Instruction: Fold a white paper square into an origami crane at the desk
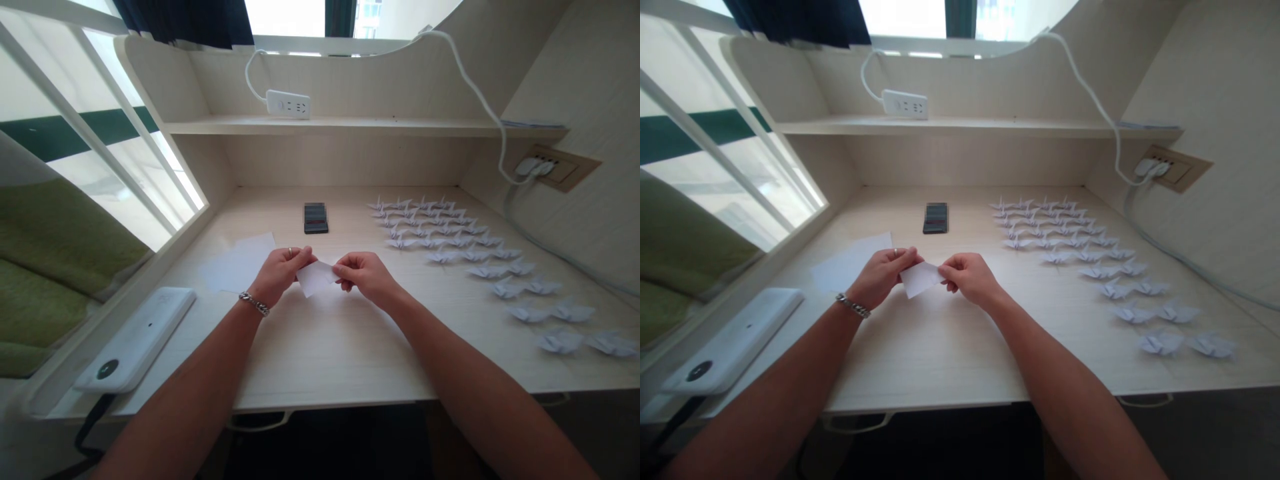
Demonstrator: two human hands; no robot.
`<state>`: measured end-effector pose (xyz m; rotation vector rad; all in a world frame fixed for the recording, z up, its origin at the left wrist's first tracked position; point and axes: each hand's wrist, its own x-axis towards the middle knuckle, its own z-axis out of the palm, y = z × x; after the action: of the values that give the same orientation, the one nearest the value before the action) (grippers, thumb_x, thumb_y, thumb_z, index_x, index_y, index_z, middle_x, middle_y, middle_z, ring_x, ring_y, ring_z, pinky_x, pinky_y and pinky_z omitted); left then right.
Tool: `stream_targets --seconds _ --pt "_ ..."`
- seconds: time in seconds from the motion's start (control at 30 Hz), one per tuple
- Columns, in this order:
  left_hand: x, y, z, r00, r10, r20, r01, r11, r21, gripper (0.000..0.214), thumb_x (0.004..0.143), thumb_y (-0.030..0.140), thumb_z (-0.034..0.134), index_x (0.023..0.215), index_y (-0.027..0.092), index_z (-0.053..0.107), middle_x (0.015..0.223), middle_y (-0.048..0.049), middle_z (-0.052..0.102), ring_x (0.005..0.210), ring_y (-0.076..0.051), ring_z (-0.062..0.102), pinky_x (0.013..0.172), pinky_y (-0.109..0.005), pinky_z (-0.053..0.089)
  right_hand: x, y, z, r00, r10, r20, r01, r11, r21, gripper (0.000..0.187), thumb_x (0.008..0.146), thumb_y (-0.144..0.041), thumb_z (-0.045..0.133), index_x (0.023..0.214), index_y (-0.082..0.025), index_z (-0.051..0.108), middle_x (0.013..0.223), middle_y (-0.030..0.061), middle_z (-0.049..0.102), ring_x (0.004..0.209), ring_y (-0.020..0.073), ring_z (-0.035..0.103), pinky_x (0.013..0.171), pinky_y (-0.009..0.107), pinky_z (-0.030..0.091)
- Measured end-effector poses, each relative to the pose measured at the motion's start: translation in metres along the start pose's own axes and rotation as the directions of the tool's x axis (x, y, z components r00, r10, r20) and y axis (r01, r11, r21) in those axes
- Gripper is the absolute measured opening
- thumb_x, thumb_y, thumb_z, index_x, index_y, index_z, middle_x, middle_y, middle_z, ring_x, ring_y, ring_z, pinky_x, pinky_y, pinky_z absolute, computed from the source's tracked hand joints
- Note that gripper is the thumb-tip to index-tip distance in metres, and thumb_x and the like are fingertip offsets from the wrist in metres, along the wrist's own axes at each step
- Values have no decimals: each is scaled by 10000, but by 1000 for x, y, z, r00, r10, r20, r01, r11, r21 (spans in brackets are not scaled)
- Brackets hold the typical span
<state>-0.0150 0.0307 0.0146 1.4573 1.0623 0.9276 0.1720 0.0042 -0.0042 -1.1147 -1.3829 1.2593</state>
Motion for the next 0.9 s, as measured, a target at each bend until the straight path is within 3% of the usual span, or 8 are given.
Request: stream_targets --seconds 0.17,0.27,0.47,0.67,0.9 --pt "-4 4 6 998 -7 68 -10 970 243 332 725 447 664 735 119 706 628 -35 630 539 -118 511 473 -224 352 0 0 0 1000 -8 24 8 1000 -28 254 717 -377 693 709 -127 648 563 18 629 469 96 544 465 226 448" --pt "-3 5 4 1000 10 8 -11 977 211 318 710 435 674 733 119 703 623 -27 624 537 -111 492 478 -222 347 1 -1 -7 999 28 33 -28 1000 14 301 718 -424 694 705 -127 650 620 38 660 505 104 577 500 236 480" --pt "-1 4 -2 996 35 -79 -21 985 170 327 686 441 700 737 118 707 592 -6 606 518 -95 459 482 -224 324 3 -4 -19 994 42 -102 -37 998 46 338 704 -473 708 693 -146 622 633 29 645 513 96 565 482 218 470" --pt "-2 3 2 998 42 -52 -30 978 206 311 697 435 694 712 125 713 589 -1 611 523 -96 468 496 -227 345 2 1 -7 999 -16 30 18 999 -44 363 745 -503 674 733 -143 635 668 39 662 556 108 594 529 232 499" --pt "-3 6 3 999 24 -38 -18 990 138 319 683 428 707 704 110 710 591 -13 610 534 -100 468 497 -229 333 4 7 -9 999 16 35 -14 998 -55 453 750 -575 640 668 -130 626 631 53 665 500 102 582 482 218 477"
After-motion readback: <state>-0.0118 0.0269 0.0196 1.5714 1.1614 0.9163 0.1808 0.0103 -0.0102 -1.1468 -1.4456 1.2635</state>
